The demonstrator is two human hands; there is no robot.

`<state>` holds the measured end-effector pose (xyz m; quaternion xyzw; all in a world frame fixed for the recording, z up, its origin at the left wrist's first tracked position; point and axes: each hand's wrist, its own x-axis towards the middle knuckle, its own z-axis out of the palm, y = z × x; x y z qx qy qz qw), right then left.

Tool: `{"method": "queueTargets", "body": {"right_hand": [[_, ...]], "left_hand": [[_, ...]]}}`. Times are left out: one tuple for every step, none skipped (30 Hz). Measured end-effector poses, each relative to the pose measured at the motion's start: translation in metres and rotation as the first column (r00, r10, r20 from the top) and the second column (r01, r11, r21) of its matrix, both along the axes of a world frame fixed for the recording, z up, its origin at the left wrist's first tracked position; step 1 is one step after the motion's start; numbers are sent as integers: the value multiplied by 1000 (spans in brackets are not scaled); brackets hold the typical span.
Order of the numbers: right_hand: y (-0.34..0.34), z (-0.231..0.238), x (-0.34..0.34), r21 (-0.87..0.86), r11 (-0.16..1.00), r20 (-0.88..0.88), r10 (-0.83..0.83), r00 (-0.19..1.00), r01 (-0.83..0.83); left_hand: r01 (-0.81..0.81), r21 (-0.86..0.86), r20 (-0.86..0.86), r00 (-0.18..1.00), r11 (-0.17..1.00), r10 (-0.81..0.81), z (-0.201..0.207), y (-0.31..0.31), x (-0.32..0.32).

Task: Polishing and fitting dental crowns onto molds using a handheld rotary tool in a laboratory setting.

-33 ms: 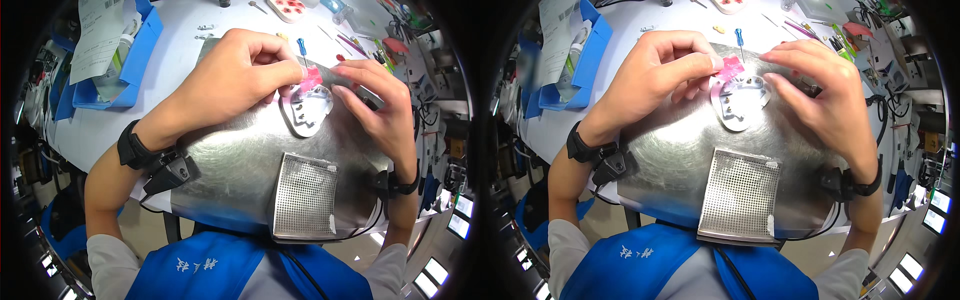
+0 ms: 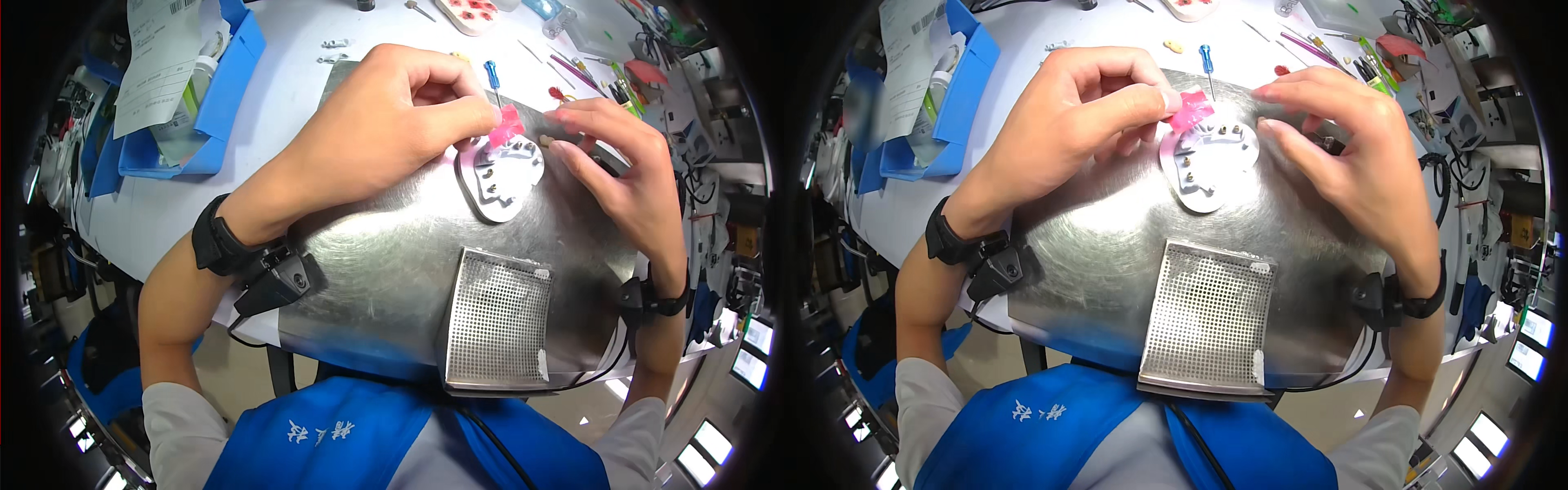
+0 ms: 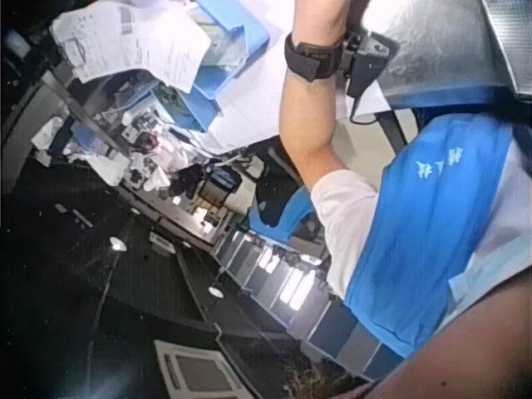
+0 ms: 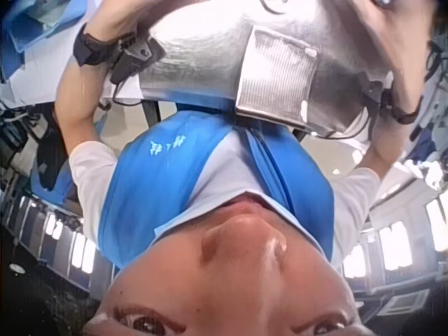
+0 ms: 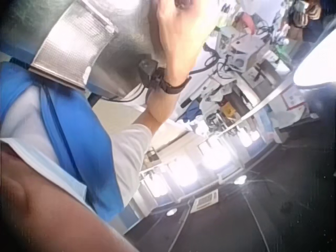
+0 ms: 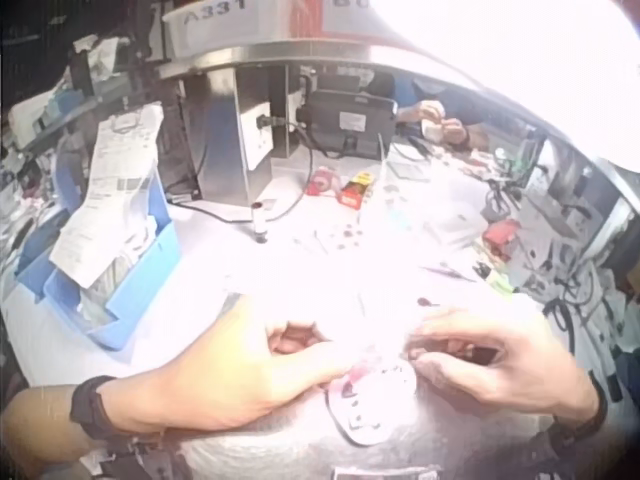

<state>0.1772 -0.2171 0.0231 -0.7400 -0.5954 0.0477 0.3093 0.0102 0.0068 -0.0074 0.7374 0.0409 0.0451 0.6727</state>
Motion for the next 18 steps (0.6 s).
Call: {"method": "queueTargets", "body": {"right_hand": [[-4,2,4,-40,999,-15,23,1000,-23],[-7,1,7,-123,991,-61,-62,996,54],[-10,0,10,-103,995,-15,-7,1000,6],[-13,-3,12,-123,992,14,-15,1000,17],[-15,-7,13,-149,988,43,-26,999,32],[-16,-10,14,-118,993,88,-2,996,12],[-16,-14,15,-92,996,136,18,990,-6],[-17,-16,15,-68,997,183,37,982,-25],[-17,-18,15,-78,997,131,2,991,8],[-17,-18,16,-106,994,136,3,991,11],[-17,-17,16,-135,991,140,7,990,12],[-17,-16,17,-165,986,142,12,990,11],[-16,-14,17,-157,988,163,21,986,5],[-15,-13,16,-149,989,184,29,982,-2],[-15,-12,15,-172,985,197,8,980,27],[-14,-11,12,-123,992,142,13,990,4],[-13,-10,9,-102,995,82,-12,997,21],[-12,-9,7,-89,995,22,-51,998,53]], "left_hand": [[-19,65,38,999,998,16,-1,-2,3],[-36,128,77,997,991,26,-2,-5,7],[-64,109,103,993,992,52,-4,-8,11],[-90,88,128,989,992,78,-5,-12,15],[-114,66,149,983,991,103,-7,-16,18],[-123,142,145,984,982,103,-8,-19,19],[-131,218,140,985,967,102,-8,-22,18],[-137,293,133,986,946,102,-9,-25,18],[-145,325,161,982,935,96,-9,-26,17],[-148,361,154,983,921,98,-10,-28,17],[-154,390,167,981,908,95,-10,-28,17],[-163,412,197,977,897,87,-10,-29,17],[-149,372,148,984,916,100,-10,-29,17],[-139,325,116,988,935,106,-10,-29,18],[-133,291,68,991,947,118,-9,-29,19],[-130,231,85,990,964,113,-8,-30,19],[-130,186,91,989,974,115,-7,-30,20],[-129,140,97,988,982,117,-6,-30,20]]}}
